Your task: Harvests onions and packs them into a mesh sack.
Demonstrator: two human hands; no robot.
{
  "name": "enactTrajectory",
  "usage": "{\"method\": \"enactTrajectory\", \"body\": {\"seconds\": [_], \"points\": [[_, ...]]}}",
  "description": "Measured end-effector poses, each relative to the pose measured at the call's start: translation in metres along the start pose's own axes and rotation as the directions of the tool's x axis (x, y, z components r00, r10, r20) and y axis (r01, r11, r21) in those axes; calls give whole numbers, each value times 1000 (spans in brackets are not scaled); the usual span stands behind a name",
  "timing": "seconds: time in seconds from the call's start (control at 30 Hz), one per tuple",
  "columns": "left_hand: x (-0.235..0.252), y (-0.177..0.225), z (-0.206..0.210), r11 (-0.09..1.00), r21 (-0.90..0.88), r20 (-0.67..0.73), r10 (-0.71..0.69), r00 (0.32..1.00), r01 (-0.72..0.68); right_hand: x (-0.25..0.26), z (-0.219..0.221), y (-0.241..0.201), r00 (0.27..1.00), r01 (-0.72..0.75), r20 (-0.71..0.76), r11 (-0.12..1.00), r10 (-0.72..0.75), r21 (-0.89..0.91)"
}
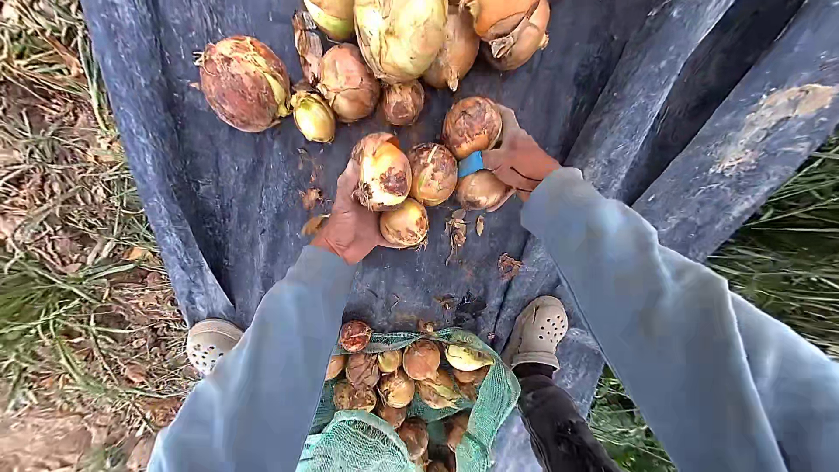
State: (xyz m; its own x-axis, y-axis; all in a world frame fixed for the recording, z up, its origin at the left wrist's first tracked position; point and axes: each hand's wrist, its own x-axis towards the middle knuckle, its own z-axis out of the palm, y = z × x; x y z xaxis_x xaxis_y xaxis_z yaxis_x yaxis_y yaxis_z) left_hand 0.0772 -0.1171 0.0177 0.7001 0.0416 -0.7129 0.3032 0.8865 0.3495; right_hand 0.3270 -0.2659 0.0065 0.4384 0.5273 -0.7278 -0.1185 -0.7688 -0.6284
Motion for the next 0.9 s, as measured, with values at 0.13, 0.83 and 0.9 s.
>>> {"method": "enactTrajectory", "body": {"seconds": [0.13,0.83,0.9], "points": [[-122,-32,3,981,121,-209,-125,970,152,-130,45,19,990,-141,16,984,140,110],[12,182,-66,227,960,-265,553,790,163,29,70,-179,937,101,-142,635,-320,-766],[-14,164,-71,765,634,-376,433,819,-113,9,50,-153,925,190,-193,839,-326,-509]]}}
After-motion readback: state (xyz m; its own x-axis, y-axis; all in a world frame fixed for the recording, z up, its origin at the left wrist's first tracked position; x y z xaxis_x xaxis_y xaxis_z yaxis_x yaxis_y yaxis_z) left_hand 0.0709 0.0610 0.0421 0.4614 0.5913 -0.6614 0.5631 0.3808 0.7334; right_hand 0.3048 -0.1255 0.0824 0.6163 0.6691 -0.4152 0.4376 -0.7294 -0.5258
